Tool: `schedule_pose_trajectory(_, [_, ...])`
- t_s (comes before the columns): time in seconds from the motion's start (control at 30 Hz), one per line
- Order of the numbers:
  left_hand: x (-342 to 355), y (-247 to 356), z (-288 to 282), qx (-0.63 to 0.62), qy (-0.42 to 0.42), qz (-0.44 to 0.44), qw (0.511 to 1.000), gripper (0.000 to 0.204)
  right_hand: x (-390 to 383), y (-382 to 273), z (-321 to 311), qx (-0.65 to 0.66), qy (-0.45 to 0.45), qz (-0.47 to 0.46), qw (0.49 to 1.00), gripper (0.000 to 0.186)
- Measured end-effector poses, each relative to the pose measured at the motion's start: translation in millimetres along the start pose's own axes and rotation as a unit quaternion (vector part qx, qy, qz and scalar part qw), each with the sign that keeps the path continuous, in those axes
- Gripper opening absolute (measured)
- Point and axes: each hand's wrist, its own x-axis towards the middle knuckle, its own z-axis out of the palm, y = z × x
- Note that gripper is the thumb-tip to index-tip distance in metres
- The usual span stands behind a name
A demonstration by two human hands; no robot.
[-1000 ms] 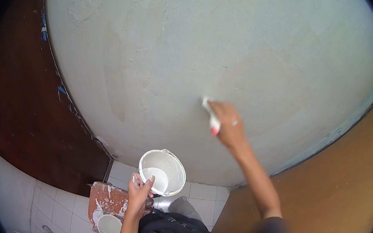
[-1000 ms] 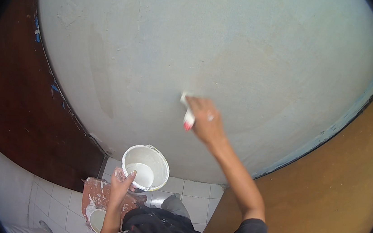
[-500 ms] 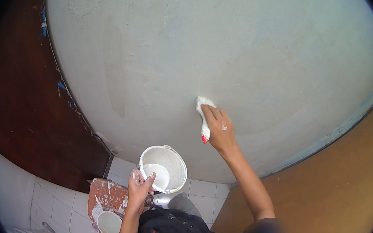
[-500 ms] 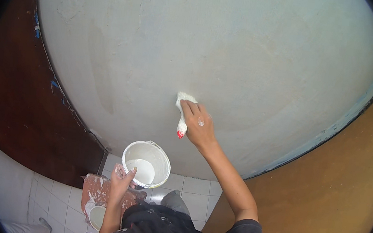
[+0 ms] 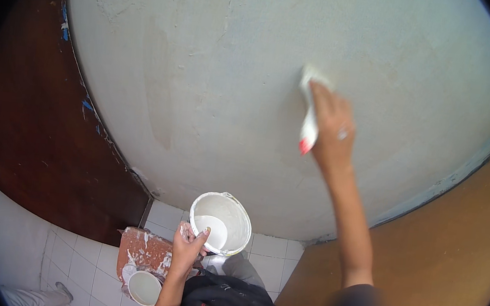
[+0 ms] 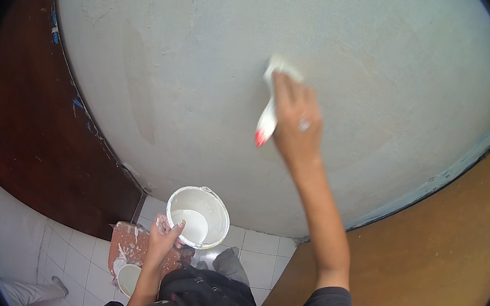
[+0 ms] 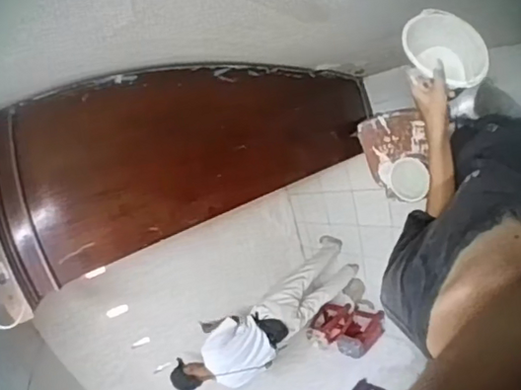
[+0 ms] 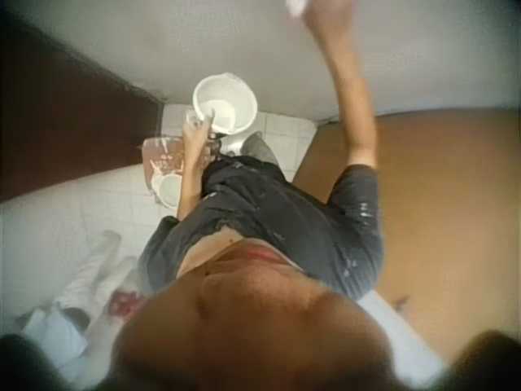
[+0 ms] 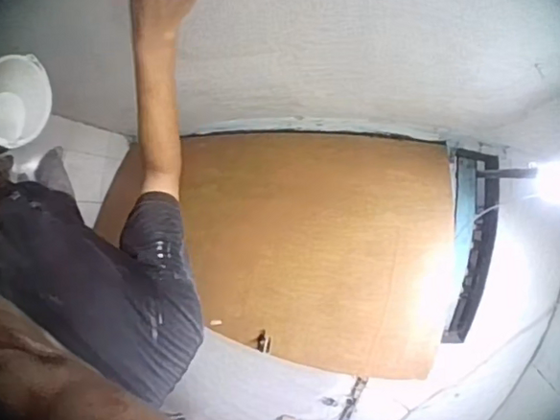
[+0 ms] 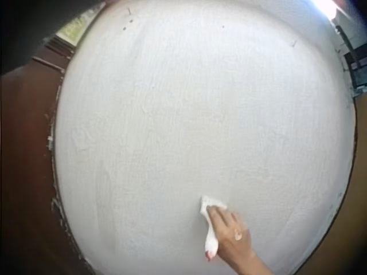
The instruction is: The person applies white paint to a wall using a paintbrush.
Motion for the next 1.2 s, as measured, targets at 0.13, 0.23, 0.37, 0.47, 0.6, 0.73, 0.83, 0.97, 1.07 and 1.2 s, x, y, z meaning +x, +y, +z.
schedule_pose_trajectory(0.13, [2,3,7,0.002,-0.009,0.003,1.000,0.034,-85,-29,38,0.123,-0.108,0.021,0.986,0.058])
schedule_pose_trajectory(0.23, [1,5,6,0.005,-0.009,0.002,1.000,0.033,-85,-28,35,0.167,-0.142,0.031,0.975,0.059])
schedule_pose_trajectory(0.37, [3,3,3,0.022,-0.013,0.007,1.000,0.033,-13,8,6,0.118,-0.005,0.011,0.993,0.060])
schedule_pose_trajectory(0.47, [6,-6,-3,0.021,-0.013,0.019,1.000,0.027,17,12,-9,0.083,0.044,0.010,0.996,0.059])
schedule_pose_trajectory(0.6, [2,-3,0,0.017,-0.006,0.017,1.000,0.028,-42,-16,25,0.106,-0.028,0.045,0.993,0.054])
schedule_pose_trajectory(0.73, [-3,5,15,0.002,-0.002,0.014,1.000,0.033,-153,-35,77,0.170,-0.135,0.063,0.974,0.055])
schedule_pose_trajectory(0.83, [1,-1,6,0.014,-0.003,0.017,1.000,0.034,-148,-37,68,0.204,-0.156,0.069,0.964,0.054])
schedule_pose_trajectory(0.97, [3,-2,0,0.040,-0.003,0.027,0.999,0.028,-64,-4,31,0.169,-0.023,0.042,0.984,0.052])
schedule_pose_trajectory(1.07, [3,1,4,0.032,-0.005,0.027,0.999,0.030,-21,9,4,0.138,0.041,0.044,0.989,0.052])
schedule_pose_trajectory(1.2, [2,1,2,0.037,0.003,0.025,0.999,0.030,-75,-17,28,0.130,-0.001,0.071,0.989,0.053])
